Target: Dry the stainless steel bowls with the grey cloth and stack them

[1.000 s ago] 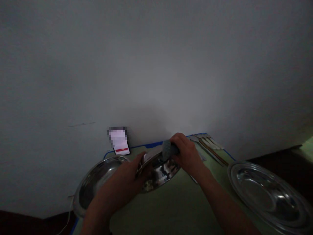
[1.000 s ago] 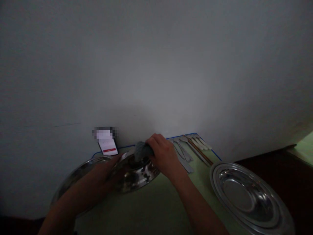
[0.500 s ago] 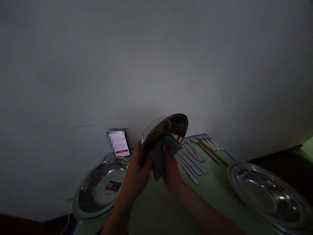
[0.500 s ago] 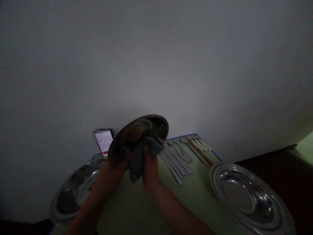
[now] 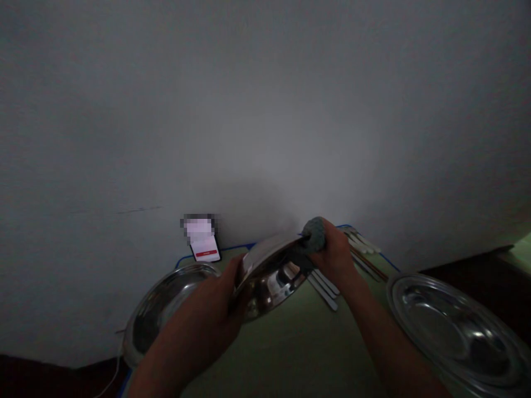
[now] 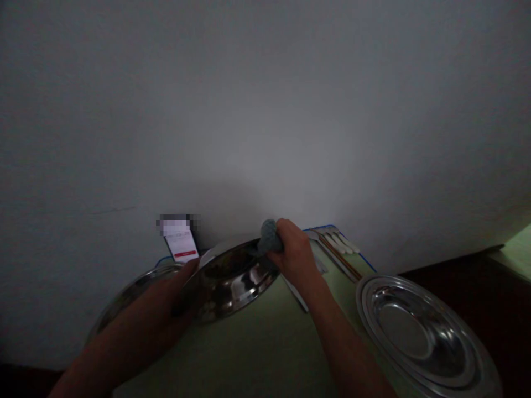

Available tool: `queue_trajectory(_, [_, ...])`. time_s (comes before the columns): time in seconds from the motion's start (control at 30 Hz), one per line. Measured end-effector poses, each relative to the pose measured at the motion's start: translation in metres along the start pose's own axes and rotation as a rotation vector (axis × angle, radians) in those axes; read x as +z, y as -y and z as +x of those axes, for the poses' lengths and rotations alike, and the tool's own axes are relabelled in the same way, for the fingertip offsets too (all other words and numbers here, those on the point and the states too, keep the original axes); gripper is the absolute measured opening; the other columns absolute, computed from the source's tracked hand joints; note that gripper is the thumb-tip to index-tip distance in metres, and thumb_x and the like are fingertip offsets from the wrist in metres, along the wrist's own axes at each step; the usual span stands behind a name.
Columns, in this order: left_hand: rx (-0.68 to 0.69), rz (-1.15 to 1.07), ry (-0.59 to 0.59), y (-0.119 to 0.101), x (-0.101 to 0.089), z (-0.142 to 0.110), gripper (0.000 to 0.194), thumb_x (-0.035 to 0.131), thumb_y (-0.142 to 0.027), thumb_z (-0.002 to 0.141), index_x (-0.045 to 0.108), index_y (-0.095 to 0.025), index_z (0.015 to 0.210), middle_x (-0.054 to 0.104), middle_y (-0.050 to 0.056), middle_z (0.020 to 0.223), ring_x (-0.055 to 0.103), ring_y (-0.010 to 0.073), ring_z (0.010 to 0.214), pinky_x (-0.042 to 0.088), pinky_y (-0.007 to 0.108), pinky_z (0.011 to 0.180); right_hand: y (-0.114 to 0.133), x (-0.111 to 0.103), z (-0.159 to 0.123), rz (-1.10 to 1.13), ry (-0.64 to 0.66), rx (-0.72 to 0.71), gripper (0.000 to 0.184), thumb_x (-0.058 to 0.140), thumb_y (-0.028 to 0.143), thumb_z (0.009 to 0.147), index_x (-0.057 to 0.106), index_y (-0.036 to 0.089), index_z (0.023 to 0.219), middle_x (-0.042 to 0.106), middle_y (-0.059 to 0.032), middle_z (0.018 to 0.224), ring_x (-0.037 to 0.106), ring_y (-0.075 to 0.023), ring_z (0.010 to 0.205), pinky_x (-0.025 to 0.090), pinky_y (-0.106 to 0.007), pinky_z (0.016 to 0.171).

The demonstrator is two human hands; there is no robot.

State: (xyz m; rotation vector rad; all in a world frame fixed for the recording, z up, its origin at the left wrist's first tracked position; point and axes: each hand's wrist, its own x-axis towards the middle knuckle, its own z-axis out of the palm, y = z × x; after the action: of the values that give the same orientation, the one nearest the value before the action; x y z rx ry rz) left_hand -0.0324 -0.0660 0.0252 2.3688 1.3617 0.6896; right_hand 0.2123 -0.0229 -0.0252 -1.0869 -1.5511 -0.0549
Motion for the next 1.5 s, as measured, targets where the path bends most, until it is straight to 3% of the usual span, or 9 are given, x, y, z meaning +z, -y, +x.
queue_trajectory(0.17, [0.01,0.018,-0.061,0.001,0.0,-0.006,0.043,0.05,-0.031,0.08,0.059,-0.025,0.122,0.075,0.008,0.085,0.07,0.0266,0.072,0.054,0.036,0.065,0.008,-0.007,0.004,0.028,0.014,0.028,0.015,0.064,0.034,0.067,0.053,0.023,0.066,0.057,0.0018,0.061,0.05,-0.0147,0.056,0.042,-0.028,0.055])
queue_trajectory(0.37, [-0.063,-0.145,-0.244,-0.001,-0.006,0.007,0.034,0.052,-0.044,0.084,0.063,-0.024,0.11,0.073,0.007,0.083,0.069,0.0271,0.075,0.054,0.038,0.068,0.023,0.044,-0.014,0.43,-0.326,0.569,0.035,0.058,0.053,0.076,0.064,0.02,0.087,0.071,-0.0067,0.09,0.065,-0.0247,0.089,0.05,-0.04,0.083])
queue_trajectory(0.57, [-0.077,-0.459,-0.355,0.003,0.028,0.026,0.033,0.057,-0.039,0.085,0.061,-0.022,0.113,0.069,0.008,0.117,0.057,0.0261,0.118,0.044,0.042,0.101,0.065,0.09,-0.045,1.024,-0.163,1.041,0.049,0.063,0.054,0.073,0.06,0.021,0.11,0.07,-0.0088,0.111,0.066,-0.0264,0.102,0.055,-0.041,0.085])
queue_trajectory(0.83, [-0.172,-0.19,-0.283,-0.002,0.0,0.018,0.042,0.053,-0.05,0.084,0.061,-0.022,0.114,0.074,0.006,0.096,0.07,0.0278,0.091,0.056,0.04,0.078,0.015,0.044,-0.015,0.652,0.162,0.598,0.034,0.072,0.039,0.07,0.065,0.02,0.097,0.073,-0.007,0.1,0.068,-0.0253,0.094,0.053,-0.042,0.085])
queue_trajectory(0.93, [-0.213,-0.116,-0.221,-0.002,-0.009,0.013,0.055,0.048,-0.05,0.086,0.049,-0.02,0.132,0.074,0.006,0.088,0.069,0.0237,0.066,0.057,0.037,0.062,-0.001,0.013,-0.004,0.377,0.214,0.351,0.031,0.071,0.038,0.072,0.064,0.022,0.097,0.073,-0.0052,0.095,0.067,-0.0226,0.085,0.054,-0.038,0.077])
queue_trajectory(1.03, [-0.12,-0.031,-0.064,-0.001,-0.006,0.009,0.053,0.04,-0.045,0.09,0.047,-0.019,0.135,0.074,0.009,0.092,0.069,0.0254,0.073,0.055,0.04,0.067,-0.003,-0.003,0.001,0.143,0.102,0.214,0.028,0.073,0.039,0.069,0.064,0.021,0.087,0.071,-0.0041,0.08,0.065,-0.0216,0.074,0.052,-0.035,0.069])
queue_trajectory(1.23, [-0.076,-0.146,-0.269,-0.011,0.016,0.012,0.048,0.043,-0.043,0.089,0.05,-0.017,0.129,0.07,0.013,0.109,0.066,0.0283,0.095,0.052,0.046,0.083,0.019,0.031,-0.008,0.35,-0.433,0.563,0.038,0.063,0.053,0.073,0.064,0.017,0.086,0.071,-0.0091,0.09,0.065,-0.0253,0.087,0.051,-0.041,0.081])
queue_trajectory(1.33, [-0.036,-0.317,-0.402,-0.013,0.029,0.022,0.042,0.05,-0.039,0.088,0.051,-0.02,0.125,0.065,0.009,0.121,0.058,0.0253,0.116,0.046,0.041,0.097,0.035,0.062,-0.023,0.735,-0.353,0.776,0.044,0.061,0.053,0.077,0.061,0.02,0.107,0.069,-0.0077,0.11,0.066,-0.0242,0.1,0.052,-0.04,0.086])
queue_trajectory(1.5, [-0.091,-0.395,-0.248,-0.003,0.025,0.028,0.049,0.055,-0.045,0.085,0.049,-0.018,0.126,0.064,0.01,0.125,0.057,0.0265,0.118,0.047,0.041,0.097,0.024,0.077,-0.036,0.828,-0.072,0.824,0.044,0.068,0.047,0.073,0.062,0.019,0.107,0.071,-0.0092,0.108,0.067,-0.0255,0.098,0.053,-0.042,0.085])
